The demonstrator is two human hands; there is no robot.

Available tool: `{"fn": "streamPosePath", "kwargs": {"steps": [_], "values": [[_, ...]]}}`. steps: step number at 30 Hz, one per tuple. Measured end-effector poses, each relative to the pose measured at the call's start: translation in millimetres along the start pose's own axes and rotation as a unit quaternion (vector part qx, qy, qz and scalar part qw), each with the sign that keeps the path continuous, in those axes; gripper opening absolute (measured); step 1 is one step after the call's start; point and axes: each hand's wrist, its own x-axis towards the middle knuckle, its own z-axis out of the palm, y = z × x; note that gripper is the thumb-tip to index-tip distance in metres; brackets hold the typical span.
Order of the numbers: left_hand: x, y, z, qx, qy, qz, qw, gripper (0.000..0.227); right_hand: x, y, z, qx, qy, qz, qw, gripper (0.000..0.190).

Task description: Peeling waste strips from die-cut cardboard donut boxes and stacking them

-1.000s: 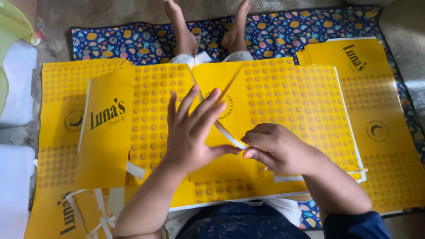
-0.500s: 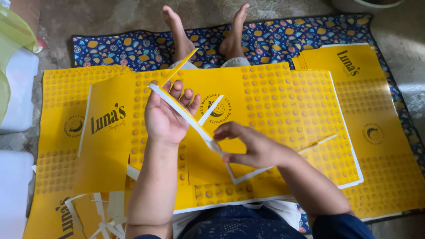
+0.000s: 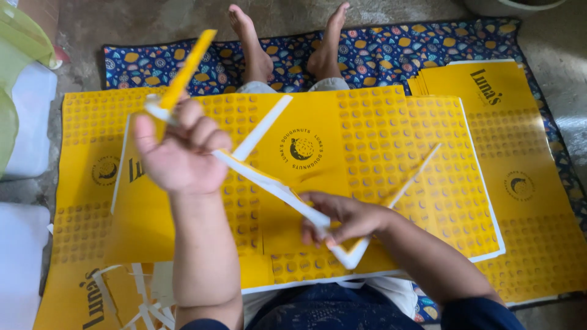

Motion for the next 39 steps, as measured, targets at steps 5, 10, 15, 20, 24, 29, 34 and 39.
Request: {"fn": "streamPosePath", "kwargs": {"steps": [5, 10, 15, 20, 24, 29, 34, 39], "values": [[-17.7, 50.9, 8.1, 0.000, 0.005, 0.035, 0.999, 0.050, -35.4, -32.6, 13.9, -0.279, 0.076, -0.001, 0.957, 0.021], [-16.2, 50.7, -7.1, 0.034, 0.048, 0.012, 0.998, 0.036, -53.1, -46.1, 7.6, -0.662, 0.227, -0.135, 0.702, 0.013], [3.2, -25.4, -53.0, 0.085, 0.194, -0.062, 0.975, 0.025, -58.2, -35.3, 3.5, -0.797, 0.343, -0.183, 0.463, 0.015], [5.8, -95.6, -43.0, 0.098, 0.302, -0.111, 0.942, 0.028, -34.6, -34.5, 9.1, -0.728, 0.279, -0.323, 0.537, 0.008], [2.8, -109.5, -26.0, 0.114, 0.324, -0.171, 0.923, 0.036, -18.0, -22.8, 16.4, -0.654, 0.190, -0.408, 0.608, 0.011], [3.7, -105.9, -8.0, 0.083, 0.253, -0.157, 0.951, 0.039, -14.2, -15.8, 20.8, -0.630, 0.143, -0.372, 0.667, 0.017], [-0.9, -95.2, -48.4, 0.053, 0.165, -0.138, 0.975, 0.033, -26.1, 1.4, 11.8, -0.541, 0.169, -0.240, 0.788, 0.021], [-1.0, -90.7, -34.7, 0.091, 0.129, -0.117, 0.980, 0.049, -35.0, -4.1, -16.2, -0.533, 0.195, -0.196, 0.800, 0.021]]}}
